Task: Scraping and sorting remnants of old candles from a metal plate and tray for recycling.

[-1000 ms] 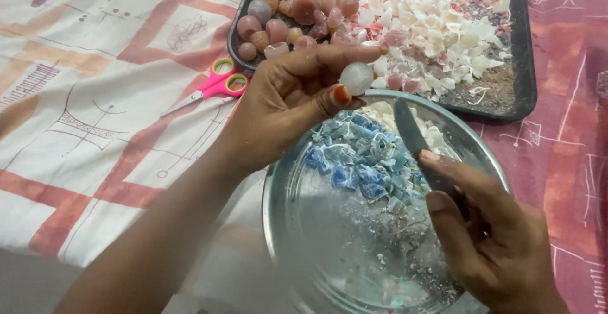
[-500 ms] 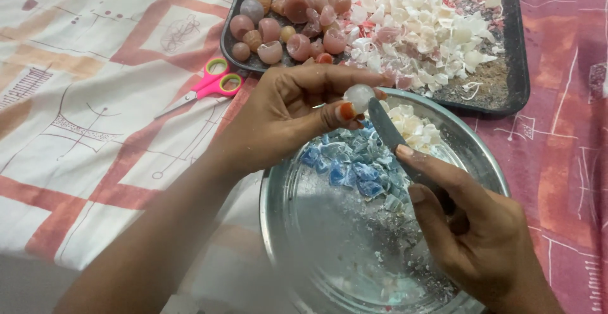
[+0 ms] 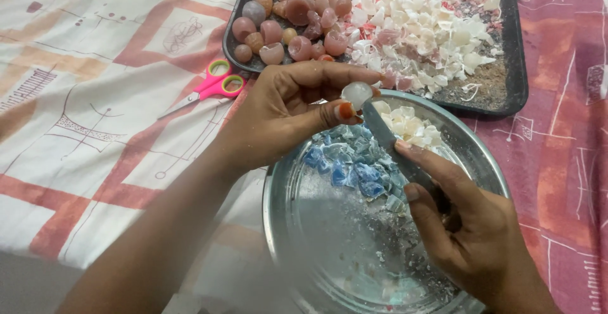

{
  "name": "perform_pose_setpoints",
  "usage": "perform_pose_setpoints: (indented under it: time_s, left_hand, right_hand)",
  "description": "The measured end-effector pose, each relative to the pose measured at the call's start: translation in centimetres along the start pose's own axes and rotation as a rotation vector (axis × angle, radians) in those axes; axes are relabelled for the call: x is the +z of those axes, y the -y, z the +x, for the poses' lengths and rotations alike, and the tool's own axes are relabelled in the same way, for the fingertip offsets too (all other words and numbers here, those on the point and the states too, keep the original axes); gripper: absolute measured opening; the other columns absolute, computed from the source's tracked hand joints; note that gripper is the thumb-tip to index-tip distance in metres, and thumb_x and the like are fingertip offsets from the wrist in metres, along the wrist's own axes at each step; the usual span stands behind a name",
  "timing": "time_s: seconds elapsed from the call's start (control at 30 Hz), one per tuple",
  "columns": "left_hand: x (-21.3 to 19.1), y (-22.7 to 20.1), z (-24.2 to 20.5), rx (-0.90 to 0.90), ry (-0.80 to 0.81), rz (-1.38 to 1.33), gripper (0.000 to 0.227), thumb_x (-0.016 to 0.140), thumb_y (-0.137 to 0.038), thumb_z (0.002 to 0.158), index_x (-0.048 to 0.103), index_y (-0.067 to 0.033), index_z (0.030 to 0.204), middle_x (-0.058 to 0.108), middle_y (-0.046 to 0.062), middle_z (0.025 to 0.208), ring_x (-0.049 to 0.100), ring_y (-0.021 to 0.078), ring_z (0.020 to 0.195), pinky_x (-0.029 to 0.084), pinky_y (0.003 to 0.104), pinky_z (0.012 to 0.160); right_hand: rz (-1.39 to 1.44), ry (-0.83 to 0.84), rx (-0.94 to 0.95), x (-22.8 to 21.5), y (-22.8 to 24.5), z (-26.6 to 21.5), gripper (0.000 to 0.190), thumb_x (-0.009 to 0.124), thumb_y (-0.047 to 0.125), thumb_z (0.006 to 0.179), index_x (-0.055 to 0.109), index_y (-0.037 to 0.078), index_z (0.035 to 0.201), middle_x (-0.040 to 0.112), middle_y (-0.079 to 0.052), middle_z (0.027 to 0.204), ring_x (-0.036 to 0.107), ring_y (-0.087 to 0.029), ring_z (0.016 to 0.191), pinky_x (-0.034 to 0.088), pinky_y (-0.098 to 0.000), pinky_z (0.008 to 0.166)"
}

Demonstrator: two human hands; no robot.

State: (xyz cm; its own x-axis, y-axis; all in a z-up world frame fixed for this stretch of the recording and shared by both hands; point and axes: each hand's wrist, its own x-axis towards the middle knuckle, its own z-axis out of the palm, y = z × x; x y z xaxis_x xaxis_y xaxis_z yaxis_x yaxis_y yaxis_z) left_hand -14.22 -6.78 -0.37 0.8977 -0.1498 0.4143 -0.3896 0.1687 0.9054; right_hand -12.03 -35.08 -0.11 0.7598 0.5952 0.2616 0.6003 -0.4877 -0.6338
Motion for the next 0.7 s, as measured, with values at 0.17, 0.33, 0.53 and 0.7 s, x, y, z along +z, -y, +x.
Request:
perform_pose_setpoints:
  time_s: [0.17,0.33,0.53,0.7]
  left_hand:
    - [0.0,-0.1,0.1,0.013,0.003,0.034,0.043,0.07,-0.016,0.104,0.062,0.001,0.143,0.074,0.009,0.125,0.071,0.0115,0.113,0.063,0.03,0.104]
    - [0.2,0.0,0.2,0.006,-0.009,0.063,0.044,0.071,-0.017,0.101,0.063,0.0006,0.141,0.075,0.009,0.122,0.072,0.0113,0.111,0.064,0.029,0.1]
    - [0.4,0.3,0.4,-0.007,0.025,0.067,0.045,0.072,-0.017,0.101,0.064,0.0002,0.142,0.074,0.009,0.122,0.069,0.0105,0.106,0.061,0.028,0.096]
    - [0.9,2.0,0.3,-0.167,0.102,-0.125,0.041,0.067,-0.018,0.102,0.065,0.0017,0.138,0.074,0.009,0.13,0.073,0.0136,0.113,0.059,0.033,0.1]
  right_hand:
    - [-0.001,-0.01,-0.05,0.0,0.8,0.5,0.051,0.068,0.011,0.091,0.057,0.015,0.141,0.066,0.004,0.063,0.054,0.0,0.046,0.043,-0.0215,0.038]
    - [-0.071,0.003,0.049,-0.2,0.8,0.4,0.052,0.068,0.013,0.095,0.059,0.019,0.145,0.059,0.001,0.054,0.052,-0.003,0.044,0.042,-0.0257,0.039]
    - [-0.169,0.049,0.12,-1.2,2.9,1.3,0.056,0.065,0.023,0.093,0.052,0.015,0.146,0.068,-0.004,0.06,0.066,-0.018,0.045,0.05,-0.0356,0.044]
    - [-0.679,-0.021,0.028,-0.7,3.7,0.3,0.039,0.062,0.031,0.096,0.058,0.015,0.132,0.068,-0.012,0.068,0.068,-0.033,0.057,0.052,-0.0484,0.051]
